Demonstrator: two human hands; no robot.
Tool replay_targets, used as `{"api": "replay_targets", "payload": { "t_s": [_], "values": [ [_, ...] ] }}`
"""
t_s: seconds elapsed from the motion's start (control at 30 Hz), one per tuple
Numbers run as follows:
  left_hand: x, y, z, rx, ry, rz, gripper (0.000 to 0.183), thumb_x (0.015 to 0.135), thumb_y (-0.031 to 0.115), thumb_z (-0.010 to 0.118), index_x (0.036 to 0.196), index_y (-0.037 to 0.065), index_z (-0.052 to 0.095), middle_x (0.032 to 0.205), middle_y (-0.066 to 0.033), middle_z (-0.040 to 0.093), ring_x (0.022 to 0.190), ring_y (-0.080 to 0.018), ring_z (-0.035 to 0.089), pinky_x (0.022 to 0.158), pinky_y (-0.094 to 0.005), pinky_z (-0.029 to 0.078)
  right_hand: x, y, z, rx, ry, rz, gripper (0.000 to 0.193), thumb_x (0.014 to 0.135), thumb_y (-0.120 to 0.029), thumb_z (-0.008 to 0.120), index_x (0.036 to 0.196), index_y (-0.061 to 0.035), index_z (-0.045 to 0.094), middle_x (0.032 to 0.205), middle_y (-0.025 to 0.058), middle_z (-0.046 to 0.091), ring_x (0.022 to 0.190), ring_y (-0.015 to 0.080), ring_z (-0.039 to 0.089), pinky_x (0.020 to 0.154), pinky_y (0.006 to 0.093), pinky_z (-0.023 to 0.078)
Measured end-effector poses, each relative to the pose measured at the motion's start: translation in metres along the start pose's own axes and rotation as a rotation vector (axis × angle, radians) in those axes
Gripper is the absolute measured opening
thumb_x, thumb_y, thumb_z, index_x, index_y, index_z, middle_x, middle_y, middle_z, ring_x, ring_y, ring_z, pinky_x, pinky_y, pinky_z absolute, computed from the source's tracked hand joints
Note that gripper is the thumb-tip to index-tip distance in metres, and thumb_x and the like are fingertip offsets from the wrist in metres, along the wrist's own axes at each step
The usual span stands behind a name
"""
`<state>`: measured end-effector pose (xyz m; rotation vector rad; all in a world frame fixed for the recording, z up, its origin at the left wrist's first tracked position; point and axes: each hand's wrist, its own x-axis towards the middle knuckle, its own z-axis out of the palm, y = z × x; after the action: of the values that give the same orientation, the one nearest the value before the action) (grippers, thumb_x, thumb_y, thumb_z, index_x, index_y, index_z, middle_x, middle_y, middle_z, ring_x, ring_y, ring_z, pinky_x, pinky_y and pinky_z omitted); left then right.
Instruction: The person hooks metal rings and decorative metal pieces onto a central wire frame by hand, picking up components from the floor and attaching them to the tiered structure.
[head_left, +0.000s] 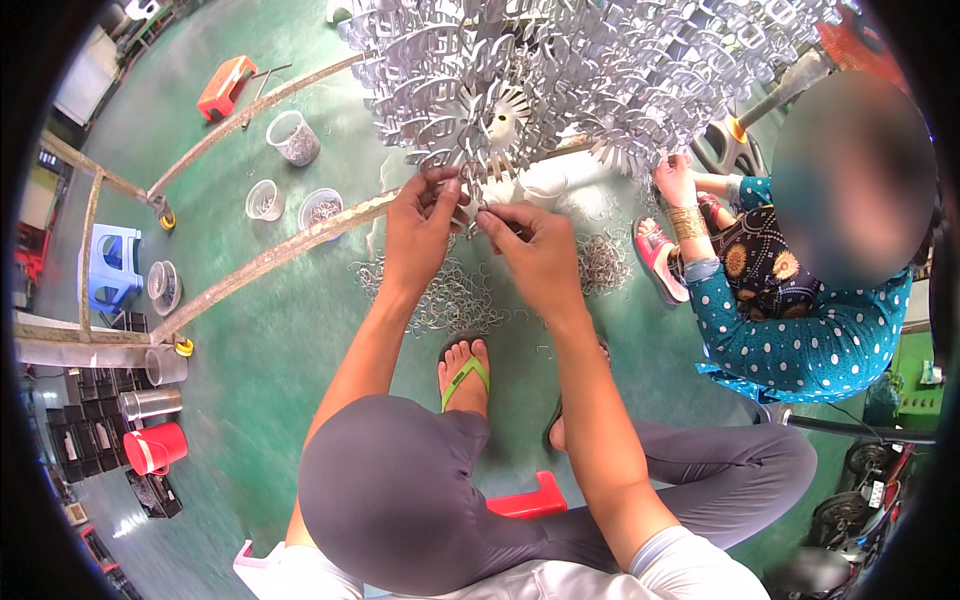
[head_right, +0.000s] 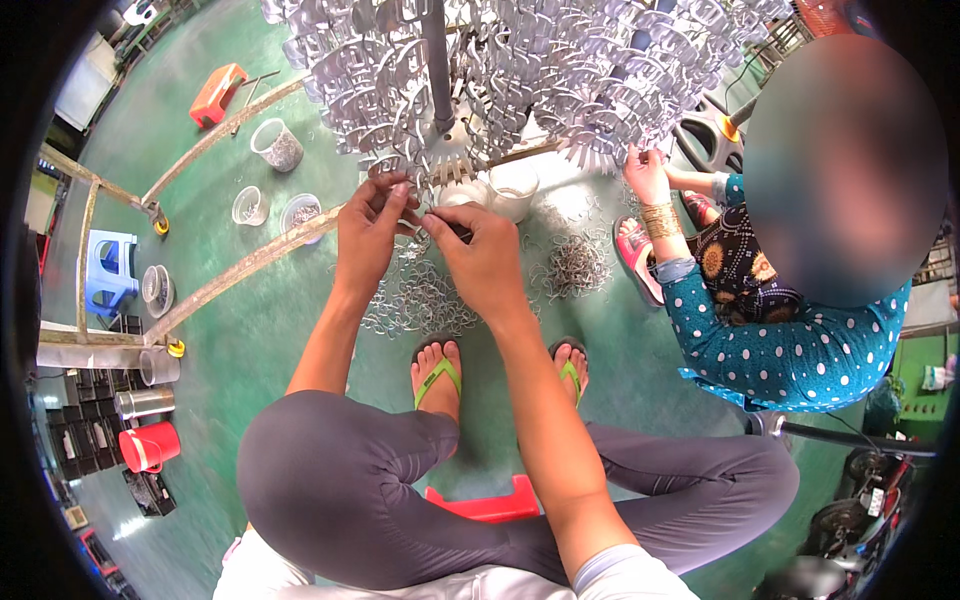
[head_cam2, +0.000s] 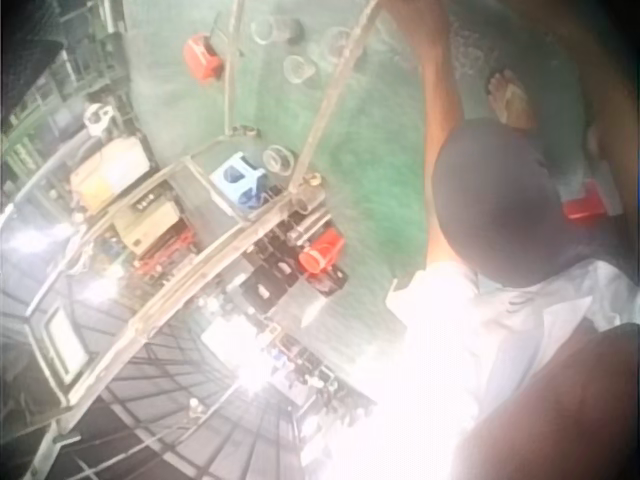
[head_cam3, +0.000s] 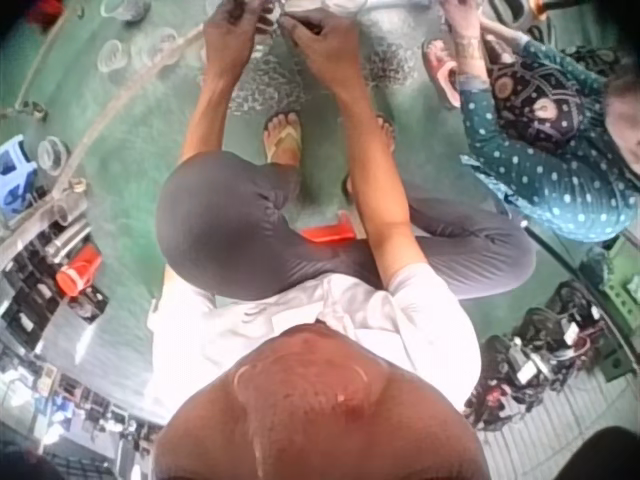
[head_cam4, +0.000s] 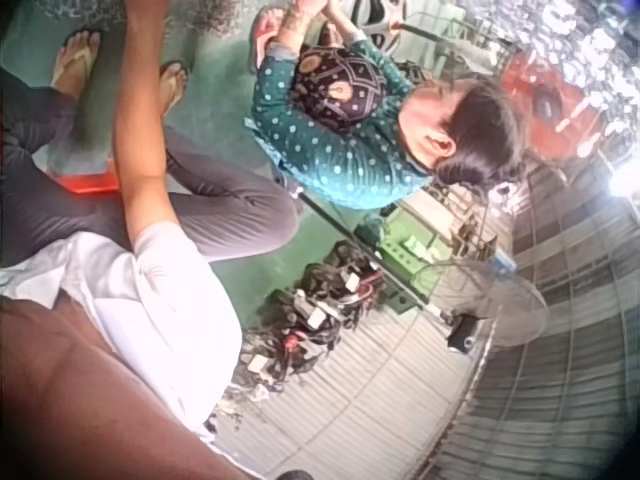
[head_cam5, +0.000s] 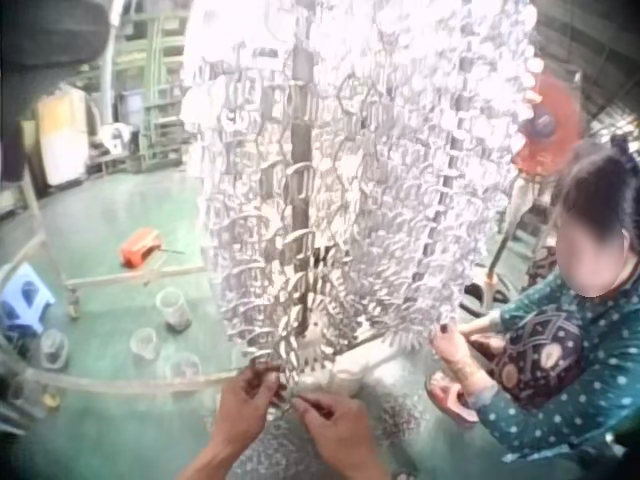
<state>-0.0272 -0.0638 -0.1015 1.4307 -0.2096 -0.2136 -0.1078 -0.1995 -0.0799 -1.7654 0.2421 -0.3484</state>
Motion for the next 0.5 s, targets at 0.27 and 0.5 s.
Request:
{"api": "replay_targets", "payload": {
  "t_s": [0.27,0.5],
  "values": [
    [0.003,-0.006,-0.003,0.119,-0.127,0.088,0.033,0.099,0.02,0.062,0.13,0.007,0.062,0.094,-0.0025,0.066,0.081,-0.0077,0.059,0.071,-0.0238,0.049,0.002,0.002,0.002,-0.103,-0.003,-0.052,0.022,0.09,-0.015,0.071,0.1,0.0031,0.074,0.078,0.0079,0.068,0.068,0.0122,0.061,0.063,0.0277,0.047],
    [0.001,-0.007,-0.008,0.212,-0.214,0.17,0.027,0.098,0.019,0.064,0.122,0.006,0.065,0.101,-0.0039,0.066,0.089,-0.0096,0.06,0.076,-0.0259,0.05,-0.005,0.004,-0.001,-0.157,0.066,-0.106,0.019,0.088,-0.014,0.07,0.097,0.0024,0.074,0.08,0.0146,0.068,0.067,0.0202,0.064,0.065,0.0324,0.049]
  ]
}}
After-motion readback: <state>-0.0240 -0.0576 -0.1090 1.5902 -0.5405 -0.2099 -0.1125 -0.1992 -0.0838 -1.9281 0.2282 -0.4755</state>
